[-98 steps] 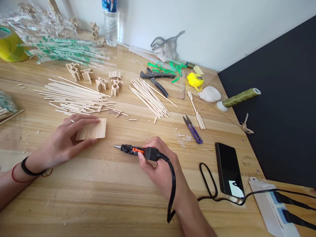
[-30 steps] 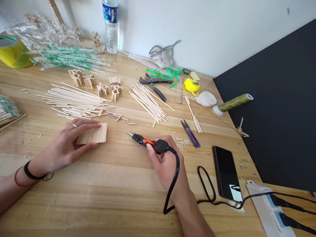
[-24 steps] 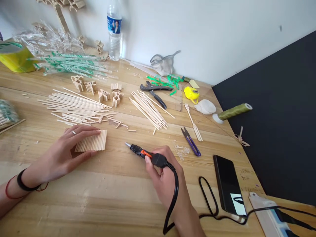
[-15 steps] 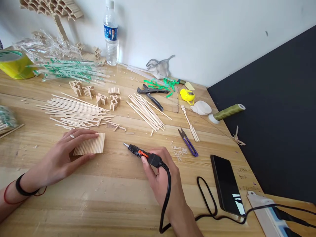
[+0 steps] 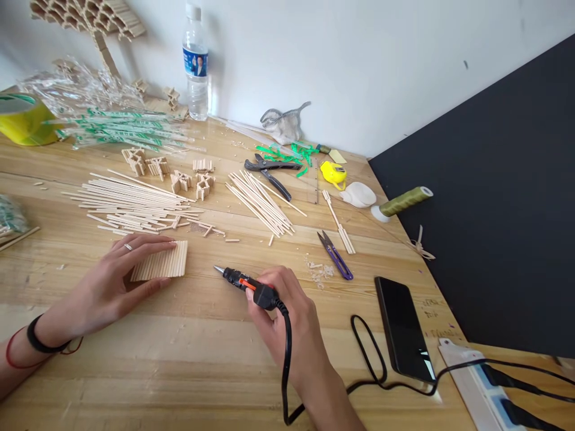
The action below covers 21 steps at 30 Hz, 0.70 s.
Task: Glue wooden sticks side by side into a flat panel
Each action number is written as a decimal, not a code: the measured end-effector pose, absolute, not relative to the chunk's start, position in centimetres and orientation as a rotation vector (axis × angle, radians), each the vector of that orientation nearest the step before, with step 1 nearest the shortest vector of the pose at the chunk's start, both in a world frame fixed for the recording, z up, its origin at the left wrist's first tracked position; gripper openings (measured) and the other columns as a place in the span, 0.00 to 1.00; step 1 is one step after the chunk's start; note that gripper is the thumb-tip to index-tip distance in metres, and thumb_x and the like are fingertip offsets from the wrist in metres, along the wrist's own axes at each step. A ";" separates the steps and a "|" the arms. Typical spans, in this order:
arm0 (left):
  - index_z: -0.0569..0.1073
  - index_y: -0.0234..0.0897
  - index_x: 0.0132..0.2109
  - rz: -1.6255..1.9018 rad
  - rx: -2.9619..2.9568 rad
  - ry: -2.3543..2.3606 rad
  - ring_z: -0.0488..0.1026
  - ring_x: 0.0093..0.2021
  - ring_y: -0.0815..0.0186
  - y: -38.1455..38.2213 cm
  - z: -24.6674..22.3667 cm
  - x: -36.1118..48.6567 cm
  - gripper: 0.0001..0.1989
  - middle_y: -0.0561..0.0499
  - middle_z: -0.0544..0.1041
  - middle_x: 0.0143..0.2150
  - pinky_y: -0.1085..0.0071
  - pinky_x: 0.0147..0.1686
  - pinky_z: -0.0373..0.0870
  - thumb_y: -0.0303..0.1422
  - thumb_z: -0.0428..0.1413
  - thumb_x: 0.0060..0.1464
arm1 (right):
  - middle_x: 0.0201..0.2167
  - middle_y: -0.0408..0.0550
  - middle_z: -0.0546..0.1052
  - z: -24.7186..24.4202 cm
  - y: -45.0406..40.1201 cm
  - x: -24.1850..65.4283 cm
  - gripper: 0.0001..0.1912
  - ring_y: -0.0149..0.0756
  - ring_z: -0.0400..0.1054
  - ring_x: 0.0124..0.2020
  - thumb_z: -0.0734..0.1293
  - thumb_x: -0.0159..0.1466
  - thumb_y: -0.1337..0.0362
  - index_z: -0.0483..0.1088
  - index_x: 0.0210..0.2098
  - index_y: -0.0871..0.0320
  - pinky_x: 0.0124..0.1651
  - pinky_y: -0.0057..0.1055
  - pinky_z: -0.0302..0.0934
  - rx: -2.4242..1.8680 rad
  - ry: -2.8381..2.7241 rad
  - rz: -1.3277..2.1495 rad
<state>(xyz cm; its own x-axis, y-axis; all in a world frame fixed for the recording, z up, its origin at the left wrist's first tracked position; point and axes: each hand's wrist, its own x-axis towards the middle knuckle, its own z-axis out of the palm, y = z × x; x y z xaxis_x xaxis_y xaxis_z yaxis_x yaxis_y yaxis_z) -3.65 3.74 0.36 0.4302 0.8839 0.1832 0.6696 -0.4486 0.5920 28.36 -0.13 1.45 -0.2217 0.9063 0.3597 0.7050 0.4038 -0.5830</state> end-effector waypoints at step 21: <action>0.71 0.44 0.65 0.677 2.310 1.292 0.71 0.65 0.49 3.9 0.4 -3.8 0.22 0.44 0.77 0.64 0.49 0.65 0.66 0.46 0.56 0.70 | 0.35 0.45 0.75 1.9 -0.1 29.1 0.07 0.37 0.72 0.33 0.66 0.73 0.63 0.68 0.37 0.53 0.35 0.32 0.64 -1.518 -1.958 0.383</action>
